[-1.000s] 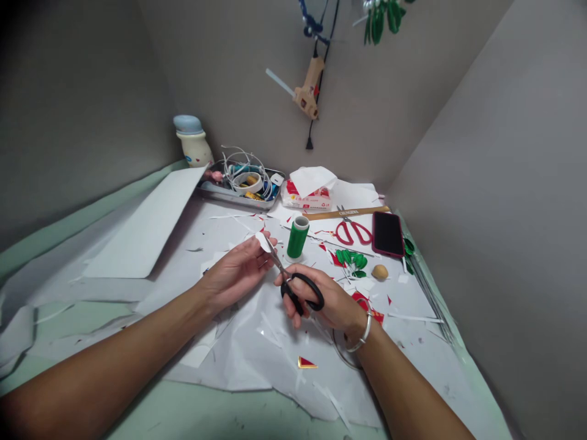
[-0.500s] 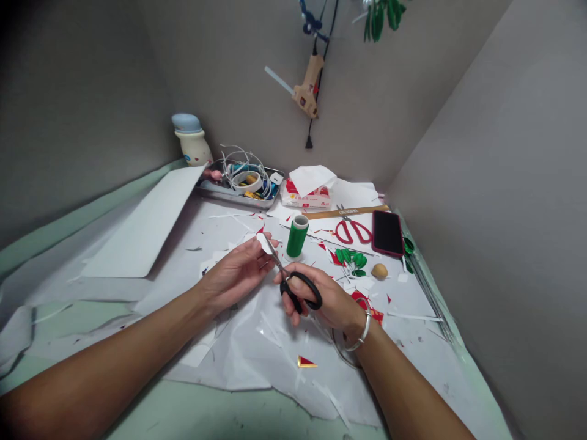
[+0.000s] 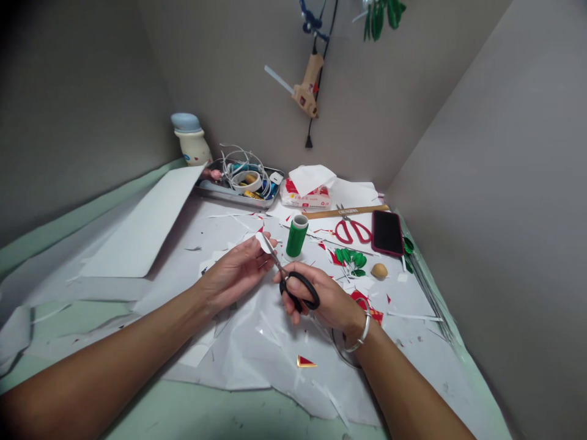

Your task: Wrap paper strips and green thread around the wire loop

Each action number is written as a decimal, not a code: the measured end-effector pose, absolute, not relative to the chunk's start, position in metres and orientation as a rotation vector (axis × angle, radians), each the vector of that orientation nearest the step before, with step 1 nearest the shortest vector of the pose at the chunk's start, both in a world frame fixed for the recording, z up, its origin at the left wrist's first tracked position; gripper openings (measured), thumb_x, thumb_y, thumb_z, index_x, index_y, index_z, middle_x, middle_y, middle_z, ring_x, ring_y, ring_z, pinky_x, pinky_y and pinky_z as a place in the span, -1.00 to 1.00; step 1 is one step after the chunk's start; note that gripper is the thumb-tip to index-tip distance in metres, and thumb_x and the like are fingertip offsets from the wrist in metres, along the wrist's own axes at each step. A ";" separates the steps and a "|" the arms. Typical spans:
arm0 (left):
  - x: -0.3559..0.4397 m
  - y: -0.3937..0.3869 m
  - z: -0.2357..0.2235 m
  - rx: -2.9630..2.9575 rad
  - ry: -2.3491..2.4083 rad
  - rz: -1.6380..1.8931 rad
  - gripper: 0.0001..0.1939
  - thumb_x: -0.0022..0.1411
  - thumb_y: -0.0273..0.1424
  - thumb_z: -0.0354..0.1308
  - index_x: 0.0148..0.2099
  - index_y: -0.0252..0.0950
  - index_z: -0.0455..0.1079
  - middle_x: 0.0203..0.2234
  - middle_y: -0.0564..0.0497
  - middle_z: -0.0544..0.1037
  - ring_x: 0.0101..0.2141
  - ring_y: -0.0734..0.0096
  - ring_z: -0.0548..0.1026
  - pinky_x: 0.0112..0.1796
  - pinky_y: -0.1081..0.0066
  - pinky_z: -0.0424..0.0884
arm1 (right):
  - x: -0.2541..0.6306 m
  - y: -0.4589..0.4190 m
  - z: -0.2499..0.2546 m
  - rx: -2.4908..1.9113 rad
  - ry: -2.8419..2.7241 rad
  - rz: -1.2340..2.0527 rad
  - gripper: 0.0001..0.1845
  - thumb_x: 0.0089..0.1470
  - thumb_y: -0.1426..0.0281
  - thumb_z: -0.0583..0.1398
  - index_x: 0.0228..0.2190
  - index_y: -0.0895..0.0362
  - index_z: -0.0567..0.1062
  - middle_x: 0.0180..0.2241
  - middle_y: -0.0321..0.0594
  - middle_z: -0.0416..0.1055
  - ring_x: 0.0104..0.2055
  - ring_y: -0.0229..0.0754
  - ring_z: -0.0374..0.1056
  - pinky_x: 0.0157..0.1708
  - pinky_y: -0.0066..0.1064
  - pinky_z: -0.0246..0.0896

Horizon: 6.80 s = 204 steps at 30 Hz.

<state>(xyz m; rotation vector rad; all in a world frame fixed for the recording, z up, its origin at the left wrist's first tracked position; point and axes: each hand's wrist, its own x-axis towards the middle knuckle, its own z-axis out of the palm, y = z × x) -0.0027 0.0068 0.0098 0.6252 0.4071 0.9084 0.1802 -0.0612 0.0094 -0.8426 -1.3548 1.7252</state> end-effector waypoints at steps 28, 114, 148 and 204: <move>-0.004 0.008 0.011 0.621 0.411 0.917 -0.87 0.15 -0.44 0.27 -0.21 -0.35 0.49 -0.27 -0.01 0.52 -0.26 0.52 0.44 -0.21 0.51 0.32 | 0.180 -0.063 0.015 -1.003 -1.341 1.709 -0.63 0.12 0.17 0.22 -0.13 0.14 0.37 -0.55 -0.35 0.35 -0.61 -0.39 0.25 -0.62 -0.57 0.14; -0.004 0.015 0.003 1.009 0.841 1.081 -0.90 0.05 -0.40 0.19 -0.44 -0.29 0.33 -0.51 0.10 0.36 -0.42 0.52 0.31 -0.28 0.48 0.24 | 0.179 -0.064 0.011 -1.395 -1.708 1.264 -0.66 0.06 0.15 0.24 -0.18 0.06 0.36 -0.57 -0.48 0.04 -0.56 -0.36 0.02 -0.53 -0.48 -0.02; -0.011 0.022 0.006 0.923 0.871 1.161 -0.87 0.07 -0.36 0.18 -0.39 -0.31 0.31 -0.56 0.10 0.38 -0.53 0.55 0.32 -0.47 0.52 0.19 | 0.199 -0.081 0.044 -1.856 -2.408 0.703 -0.64 -0.08 0.46 0.22 -0.17 0.03 0.53 -0.24 -0.16 0.45 -0.29 -0.12 0.35 -0.30 -0.35 0.13; -0.002 0.002 0.010 1.151 0.795 0.850 -0.87 0.14 -0.34 0.18 -0.35 -0.31 0.36 -0.50 0.07 0.42 -0.48 0.54 0.33 -0.36 0.47 0.22 | 0.242 -0.072 0.045 -2.262 -2.358 0.740 -0.84 -0.11 0.56 0.13 -0.49 0.10 0.48 -0.45 -0.25 0.46 -0.42 -0.22 0.29 -0.48 -0.45 0.00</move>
